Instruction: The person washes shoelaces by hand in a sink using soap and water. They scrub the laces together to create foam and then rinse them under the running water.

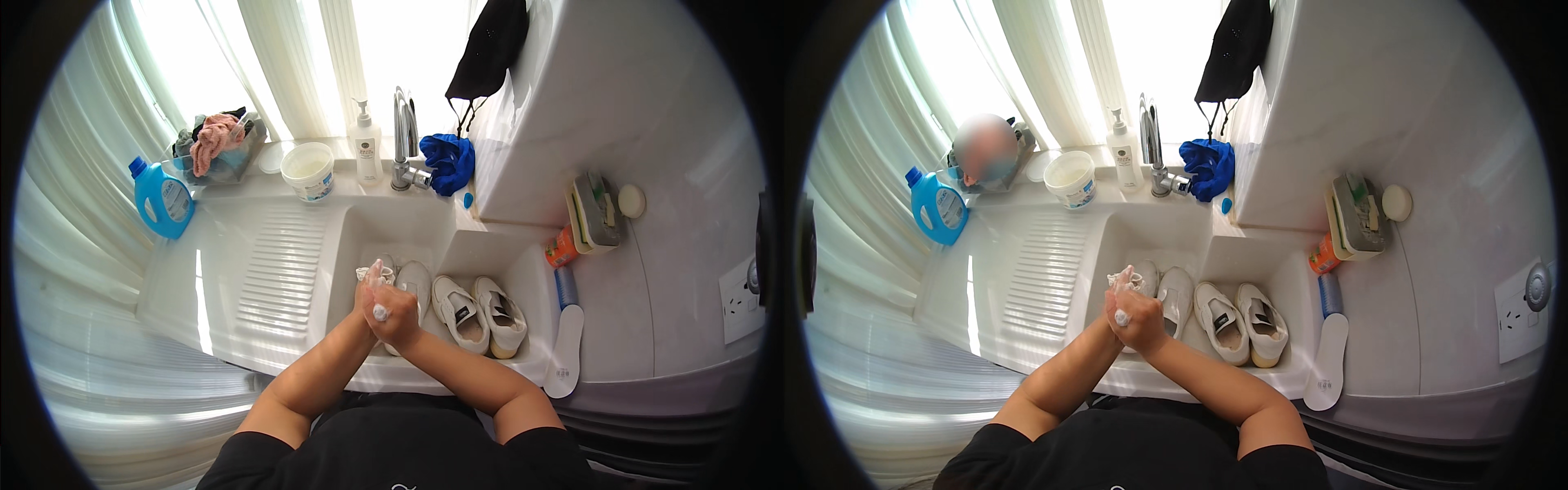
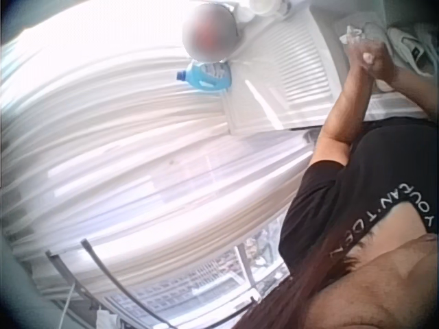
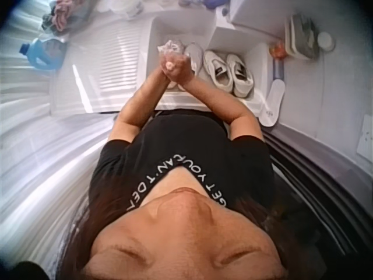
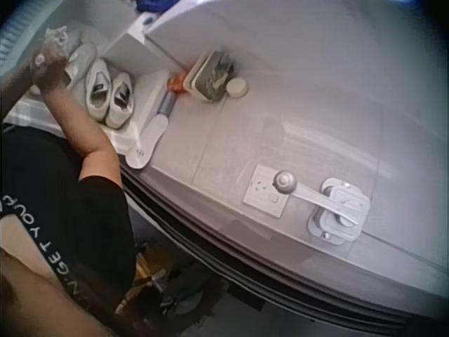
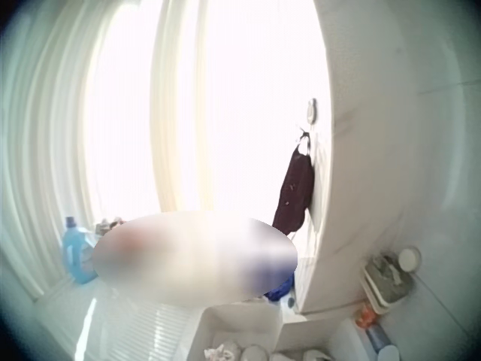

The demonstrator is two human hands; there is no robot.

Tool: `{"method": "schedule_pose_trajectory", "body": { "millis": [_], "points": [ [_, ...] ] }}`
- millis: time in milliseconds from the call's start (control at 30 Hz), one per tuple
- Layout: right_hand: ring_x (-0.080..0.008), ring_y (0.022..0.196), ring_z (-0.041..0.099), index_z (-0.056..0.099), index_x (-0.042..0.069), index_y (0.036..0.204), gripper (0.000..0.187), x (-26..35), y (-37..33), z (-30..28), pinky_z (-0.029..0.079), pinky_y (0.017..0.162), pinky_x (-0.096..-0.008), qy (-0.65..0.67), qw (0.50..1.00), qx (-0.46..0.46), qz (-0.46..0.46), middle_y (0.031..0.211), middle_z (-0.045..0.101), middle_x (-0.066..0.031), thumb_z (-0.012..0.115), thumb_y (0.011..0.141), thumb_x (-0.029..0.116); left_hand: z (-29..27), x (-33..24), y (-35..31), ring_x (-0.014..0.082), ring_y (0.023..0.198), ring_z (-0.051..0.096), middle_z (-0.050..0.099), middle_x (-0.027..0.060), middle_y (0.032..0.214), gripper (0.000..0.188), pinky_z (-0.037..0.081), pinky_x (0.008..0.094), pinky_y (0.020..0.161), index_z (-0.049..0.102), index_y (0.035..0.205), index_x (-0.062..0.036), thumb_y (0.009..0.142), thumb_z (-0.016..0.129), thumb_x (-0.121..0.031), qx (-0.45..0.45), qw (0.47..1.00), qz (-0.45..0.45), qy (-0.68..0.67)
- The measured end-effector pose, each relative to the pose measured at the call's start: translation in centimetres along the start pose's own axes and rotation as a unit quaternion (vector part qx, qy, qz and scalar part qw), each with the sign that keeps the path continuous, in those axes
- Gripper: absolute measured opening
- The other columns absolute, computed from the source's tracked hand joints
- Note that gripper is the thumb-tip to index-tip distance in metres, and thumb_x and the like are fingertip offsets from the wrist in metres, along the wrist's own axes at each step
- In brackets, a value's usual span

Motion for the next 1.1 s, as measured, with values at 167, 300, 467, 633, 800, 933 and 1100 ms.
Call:
{"method": "schedule_pose_trajectory", "body": {
  "millis": [167,300,467,633,800,933,1100],
  "points": [
    [-0.036,0.052,0.052,0.048,0.003,0.06,0.029,-5.4,0.7,-0.7,0.041,0.049,-0.0406,-0.086,0.984,-0.069,0.139,0.057,0.052,-0.0155,0.059,0.082,0.02,3.1,-0.5,-1.1,0.0144,0.084,0.058,0.058,0.0028,0.093,0.025,0.05,0.0292,0.069,0.055,0.102,-0.0098,0.093,0.047,-0.032,0.108,0.921,-0.243,-0.285],
    [-0.0355,0.048,0.05,0.048,0.004,0.059,0.032,-1.9,-0.4,0.4,0.039,0.047,-0.0415,-0.009,0.999,0.013,0.033,0.055,0.051,-0.0158,0.059,0.083,0.022,1.8,-0.4,-0.7,0.0156,0.082,0.058,0.057,0.0003,0.089,0.028,0.052,0.031,0.067,0.055,0.099,-0.0098,0.092,0.049,-0.037,0.106,0.93,-0.22,-0.275],
    [-0.0336,0.049,0.051,0.048,0.005,0.057,0.03,-7.4,0.6,-1.1,0.04,0.047,-0.0403,-0.091,0.978,-0.041,0.185,0.055,0.052,-0.0145,0.061,0.08,0.018,6.1,-5.3,-2.8,0.0177,0.086,0.059,0.057,0.0012,0.091,0.034,0.051,0.0321,0.071,0.054,0.101,-0.0109,0.089,0.052,-0.043,-0.044,0.941,-0.326,-0.085],
    [-0.0355,0.052,0.052,0.049,0.005,0.059,0.027,-3.3,0.3,-0.4,0.041,0.05,-0.0412,-0.075,0.995,-0.015,0.065,0.057,0.054,-0.0147,0.06,0.08,0.019,2.0,1.2,-1.1,0.0187,0.083,0.06,0.058,0.0032,0.093,0.032,0.052,0.0352,0.073,0.054,0.108,-0.0111,0.093,0.046,-0.038,0.121,0.874,-0.295,-0.366],
    [-0.0361,0.051,0.051,0.051,0.005,0.061,0.028,-4.9,0.6,-1.1,0.039,0.049,-0.043,-0.133,0.987,-0.027,0.08,0.058,0.052,-0.017,0.059,0.083,0.021,5.5,-2.0,-2.1,0.0171,0.082,0.059,0.058,0.0034,0.096,0.032,0.051,0.0332,0.07,0.055,0.109,-0.0096,0.093,0.045,-0.036,0.069,0.93,-0.298,-0.202],
    [-0.0357,0.053,0.051,0.051,0.006,0.061,0.03,-3.4,0.2,0.1,0.041,0.05,-0.0415,-0.108,0.993,0.007,0.047,0.057,0.052,-0.018,0.061,0.082,0.024,2.9,0.2,-1.5,0.0187,0.075,0.06,0.06,0.0045,0.09,0.032,0.052,0.0322,0.064,0.057,0.103,-0.01,0.093,0.047,-0.039,0.181,0.903,-0.232,-0.314],
    [-0.0201,0.044,0.044,0.054,0.008,0.071,0.033,-16.0,-0.4,-3.4,0.034,0.042,-0.0315,0.058,0.915,-0.111,0.384,0.05,0.046,-0.0079,0.06,0.085,0.037,6.1,-5.2,-3.2,0.0196,0.08,0.062,0.062,0.0057,0.091,0.027,0.053,0.0357,0.071,0.057,0.097,-0.0087,0.091,0.052,-0.035,0.008,0.9,-0.397,-0.18]
  ]
}}
Point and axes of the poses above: each hand's wrist, its own y-axis towards the middle knuckle, its own z-axis out of the palm, x = y × z, the point moved 6 cm from there along y, towards the middle knuckle
